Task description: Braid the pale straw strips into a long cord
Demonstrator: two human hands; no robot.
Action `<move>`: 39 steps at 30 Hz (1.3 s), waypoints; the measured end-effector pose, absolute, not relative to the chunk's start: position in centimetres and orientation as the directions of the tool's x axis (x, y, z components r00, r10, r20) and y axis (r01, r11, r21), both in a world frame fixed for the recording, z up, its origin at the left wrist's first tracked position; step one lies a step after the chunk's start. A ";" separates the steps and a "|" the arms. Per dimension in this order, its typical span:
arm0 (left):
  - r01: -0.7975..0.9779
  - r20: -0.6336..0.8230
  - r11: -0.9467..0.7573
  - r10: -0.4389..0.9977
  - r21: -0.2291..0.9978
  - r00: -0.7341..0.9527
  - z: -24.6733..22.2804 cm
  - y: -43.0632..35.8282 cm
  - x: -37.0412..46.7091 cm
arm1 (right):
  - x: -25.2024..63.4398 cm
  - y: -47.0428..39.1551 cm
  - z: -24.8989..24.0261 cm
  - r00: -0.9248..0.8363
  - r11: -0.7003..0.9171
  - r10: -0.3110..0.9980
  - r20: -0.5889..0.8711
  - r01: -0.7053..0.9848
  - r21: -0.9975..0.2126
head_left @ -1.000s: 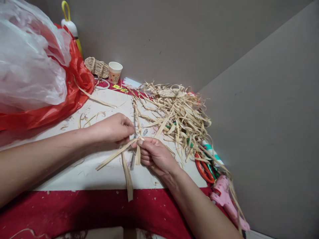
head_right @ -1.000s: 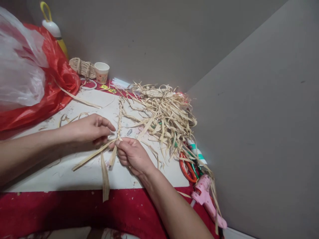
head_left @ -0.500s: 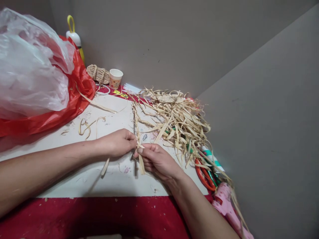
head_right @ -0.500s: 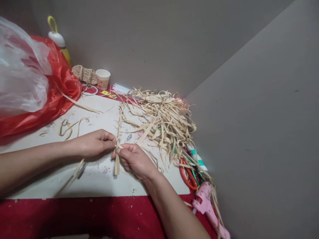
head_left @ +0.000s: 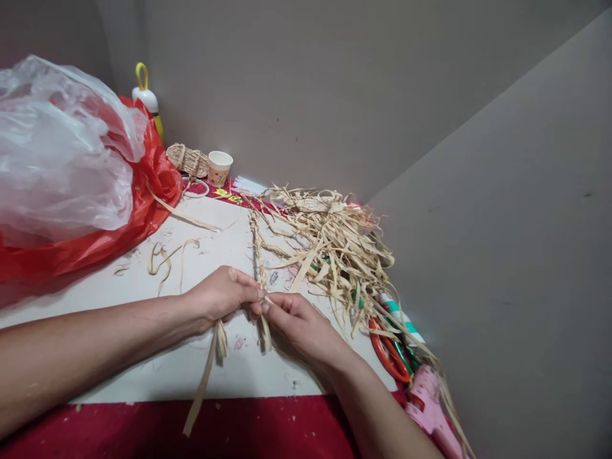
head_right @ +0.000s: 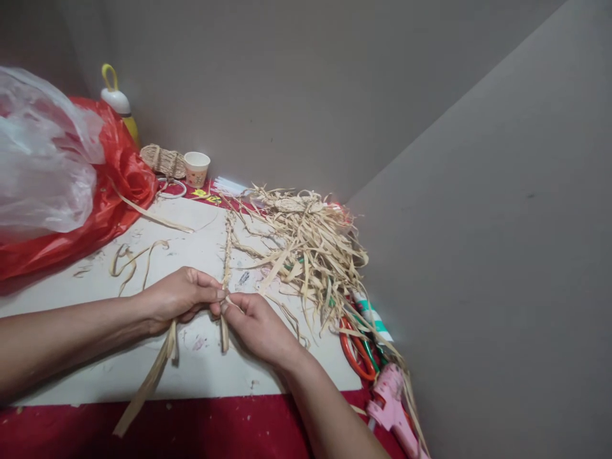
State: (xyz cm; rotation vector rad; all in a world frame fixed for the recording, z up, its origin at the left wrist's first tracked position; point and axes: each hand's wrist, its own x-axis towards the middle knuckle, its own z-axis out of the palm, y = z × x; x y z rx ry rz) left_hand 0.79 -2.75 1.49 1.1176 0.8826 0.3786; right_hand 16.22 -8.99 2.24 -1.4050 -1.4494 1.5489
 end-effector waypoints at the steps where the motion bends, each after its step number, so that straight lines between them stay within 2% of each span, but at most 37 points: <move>1: 0.144 -0.418 0.426 0.668 0.893 0.616 1.5 -2.8 0.8 | 16.5 -9.0 2.4 -0.258 -0.215 0.919 -0.296 0.300 -0.929; 4: 0.122 -0.416 0.439 0.674 0.890 0.610 1.6 -2.8 0.6 | 17.7 -9.2 3.4 -0.240 -0.148 0.926 -0.291 0.479 -0.865; 7: 0.109 -0.411 0.438 0.688 0.892 0.598 1.6 -2.8 0.5 | 19.8 -9.1 4.8 -0.225 -0.107 0.935 -0.275 0.561 -0.821; 9: 0.111 -0.420 0.444 0.696 0.889 0.582 1.5 -2.9 0.5 | 21.4 -8.8 5.6 -0.075 -0.127 0.977 -0.201 0.555 -0.822; 11: 0.116 -0.430 0.449 0.703 0.886 0.567 1.4 -2.9 0.4 | 22.9 -7.9 6.1 0.192 -0.161 0.979 -0.066 0.539 -0.827; 12: 0.118 -0.430 0.446 0.706 0.887 0.563 1.3 -2.9 0.4 | 23.5 -7.2 6.2 0.308 -0.186 0.951 -0.003 0.566 -0.803; 14: 0.122 -0.419 0.430 0.711 0.894 0.565 1.2 -2.9 0.4 | 24.3 -5.5 6.0 0.428 -0.264 0.900 0.078 0.680 -0.684; 16: 0.127 -0.406 0.414 0.707 0.902 0.580 1.1 -2.9 0.3 | 24.7 -3.5 5.4 0.442 -0.336 0.892 0.091 0.785 -0.520; 20: 0.126 -0.386 0.393 0.703 0.911 0.597 0.8 -2.9 0.2 | 24.9 0.0 4.1 0.451 -0.379 0.888 0.087 0.827 -0.415; 29: 0.116 -0.335 0.337 0.722 0.934 0.606 0.3 -2.8 0.1 | 26.2 -0.3 5.9 0.436 -0.362 0.896 0.085 0.828 -0.428; 34: 0.108 -0.298 0.297 0.731 0.949 0.614 0.0 -2.8 -0.1 | 24.2 -0.1 3.4 0.495 -0.460 0.869 -0.001 0.808 -0.368; 39: 0.111 -0.284 0.274 0.744 0.955 0.605 0.2 -3.0 -0.3 | 23.2 0.3 2.1 0.535 -0.505 0.844 -0.015 0.786 -0.355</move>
